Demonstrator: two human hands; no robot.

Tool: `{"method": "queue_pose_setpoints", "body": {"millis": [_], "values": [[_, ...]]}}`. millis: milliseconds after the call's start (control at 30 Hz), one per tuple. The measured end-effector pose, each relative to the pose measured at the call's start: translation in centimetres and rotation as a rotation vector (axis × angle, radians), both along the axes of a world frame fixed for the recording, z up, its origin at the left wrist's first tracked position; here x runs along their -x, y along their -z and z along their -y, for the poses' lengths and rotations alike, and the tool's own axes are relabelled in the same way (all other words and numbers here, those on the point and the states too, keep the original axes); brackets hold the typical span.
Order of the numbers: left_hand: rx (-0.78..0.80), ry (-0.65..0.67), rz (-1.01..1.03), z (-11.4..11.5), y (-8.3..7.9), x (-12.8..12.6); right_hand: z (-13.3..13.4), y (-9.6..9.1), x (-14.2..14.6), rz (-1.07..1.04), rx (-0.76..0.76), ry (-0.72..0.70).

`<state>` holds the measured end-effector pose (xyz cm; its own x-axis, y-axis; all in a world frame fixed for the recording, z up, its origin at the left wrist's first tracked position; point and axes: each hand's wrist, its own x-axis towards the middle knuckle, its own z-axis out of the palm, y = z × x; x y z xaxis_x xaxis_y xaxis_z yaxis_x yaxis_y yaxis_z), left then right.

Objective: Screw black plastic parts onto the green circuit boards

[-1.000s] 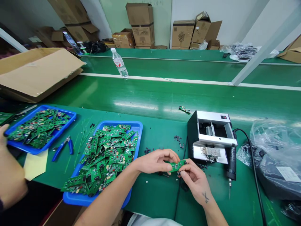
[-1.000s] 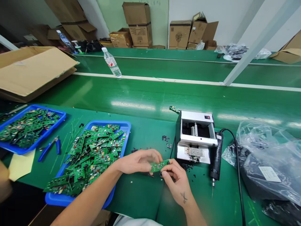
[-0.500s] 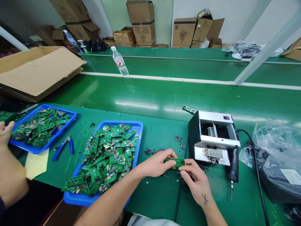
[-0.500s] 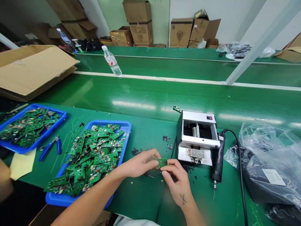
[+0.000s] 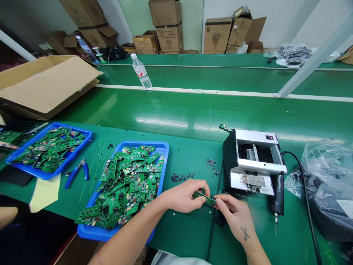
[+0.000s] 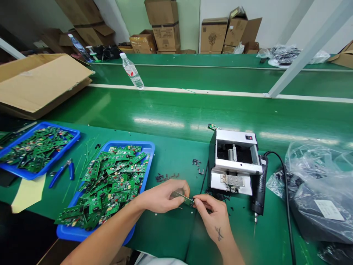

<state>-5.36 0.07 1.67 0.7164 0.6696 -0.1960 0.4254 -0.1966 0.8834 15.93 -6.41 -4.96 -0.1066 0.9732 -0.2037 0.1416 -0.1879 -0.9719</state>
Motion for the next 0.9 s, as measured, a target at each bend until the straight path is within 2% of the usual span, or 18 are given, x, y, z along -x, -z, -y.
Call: {"method": "queue_pose_setpoints", "body": {"millis": [567, 900], "values": [[-0.006, 0.035, 0.004, 0.0, -0.2, -0.1, -0.4, -1.5, -0.4, 0.023, -0.09, -0.162], [-0.087, 0.003, -0.045, 0.3, -0.2, -0.4, -0.5, -1.3, -0.4, 0.007, -0.045, -0.128]]}}
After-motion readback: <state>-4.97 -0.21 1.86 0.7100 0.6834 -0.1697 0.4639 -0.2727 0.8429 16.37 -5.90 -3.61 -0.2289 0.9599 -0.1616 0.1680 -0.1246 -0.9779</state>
